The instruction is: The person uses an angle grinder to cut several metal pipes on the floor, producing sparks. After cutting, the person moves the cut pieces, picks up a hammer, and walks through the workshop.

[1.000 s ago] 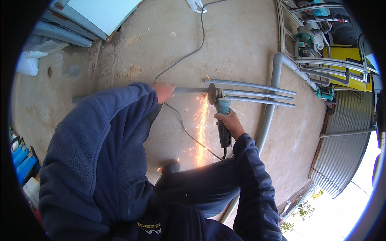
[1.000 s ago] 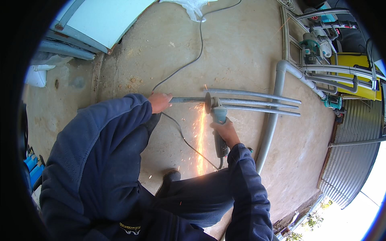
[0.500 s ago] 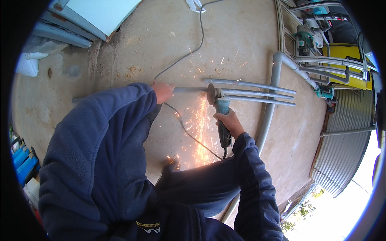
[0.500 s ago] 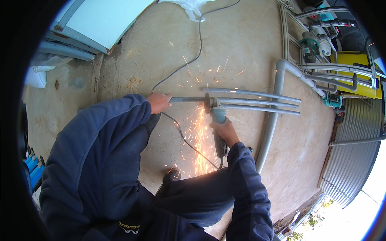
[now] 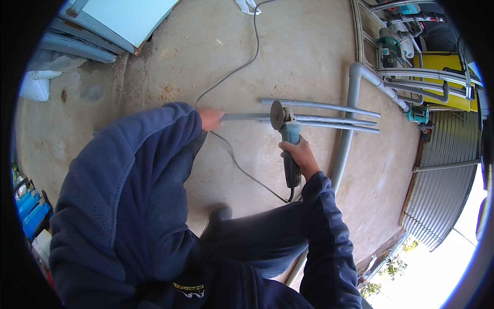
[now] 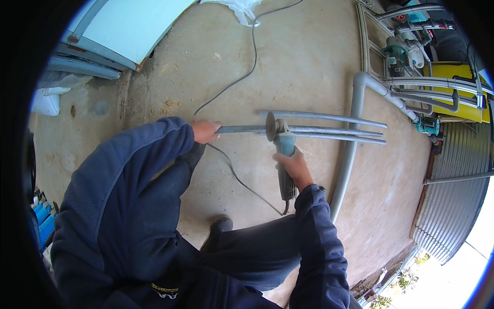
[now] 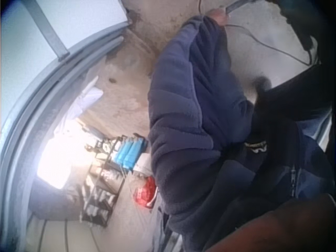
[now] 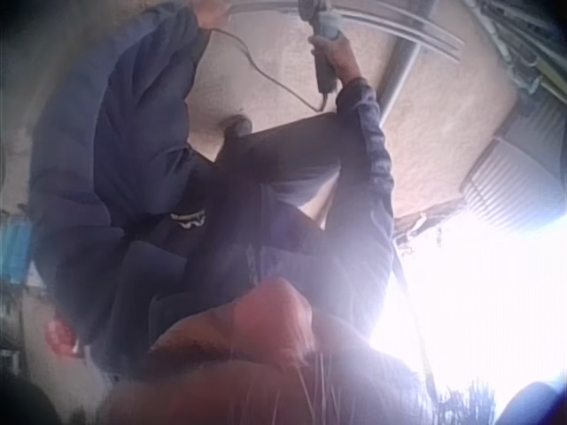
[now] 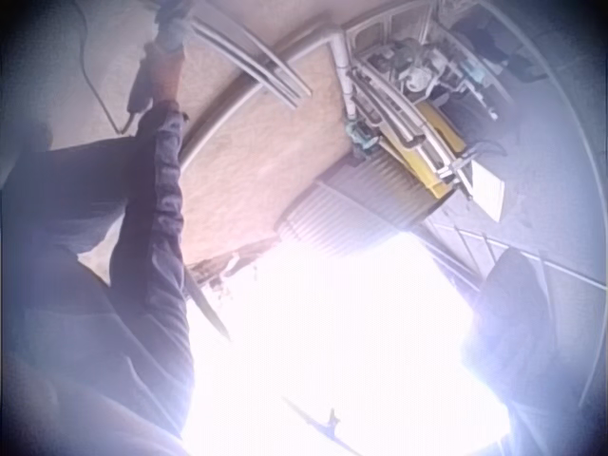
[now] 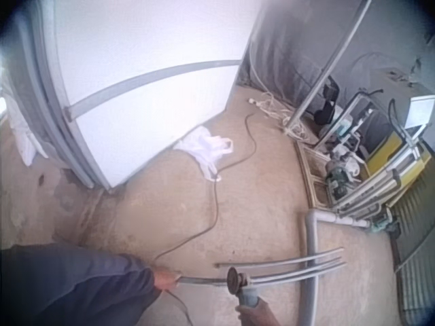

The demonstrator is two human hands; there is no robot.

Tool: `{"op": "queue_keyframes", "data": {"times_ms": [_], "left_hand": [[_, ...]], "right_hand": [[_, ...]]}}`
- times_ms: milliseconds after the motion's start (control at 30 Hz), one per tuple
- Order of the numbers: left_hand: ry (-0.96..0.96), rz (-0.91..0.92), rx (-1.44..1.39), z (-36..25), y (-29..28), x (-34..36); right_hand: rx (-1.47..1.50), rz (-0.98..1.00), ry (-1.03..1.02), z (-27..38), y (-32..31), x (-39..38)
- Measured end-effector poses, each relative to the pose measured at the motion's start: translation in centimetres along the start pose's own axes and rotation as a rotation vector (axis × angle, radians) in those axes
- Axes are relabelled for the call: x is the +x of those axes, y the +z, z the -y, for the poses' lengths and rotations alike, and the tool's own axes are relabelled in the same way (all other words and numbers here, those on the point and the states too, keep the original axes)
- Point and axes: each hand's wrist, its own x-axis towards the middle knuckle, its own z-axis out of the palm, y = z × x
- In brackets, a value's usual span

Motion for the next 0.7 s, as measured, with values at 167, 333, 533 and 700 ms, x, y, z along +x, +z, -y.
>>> {"op": "queue_keyframes", "data": {"times_ms": [167,333,533,700], "left_hand": [[0.018,-0.003,-0.038,0.1,-0.1,0.4],[0.036,0.017,-0.054,0.3,-0.2,0.7],[0.052,0.007,-0.060,0.3,-0.2,0.7],[0.079,0.008,-0.061,0.3,-0.4,0.5]], "right_hand": [[-0.016,0.022,0.020,-1.1,0.2,0.2],[-0.021,0.027,0.042,-1.9,0.3,0.4],[-0.032,0.035,0.045,-2.2,0.4,0.6],[-0.044,0.041,0.042,-2.2,0.5,0.7]]}}
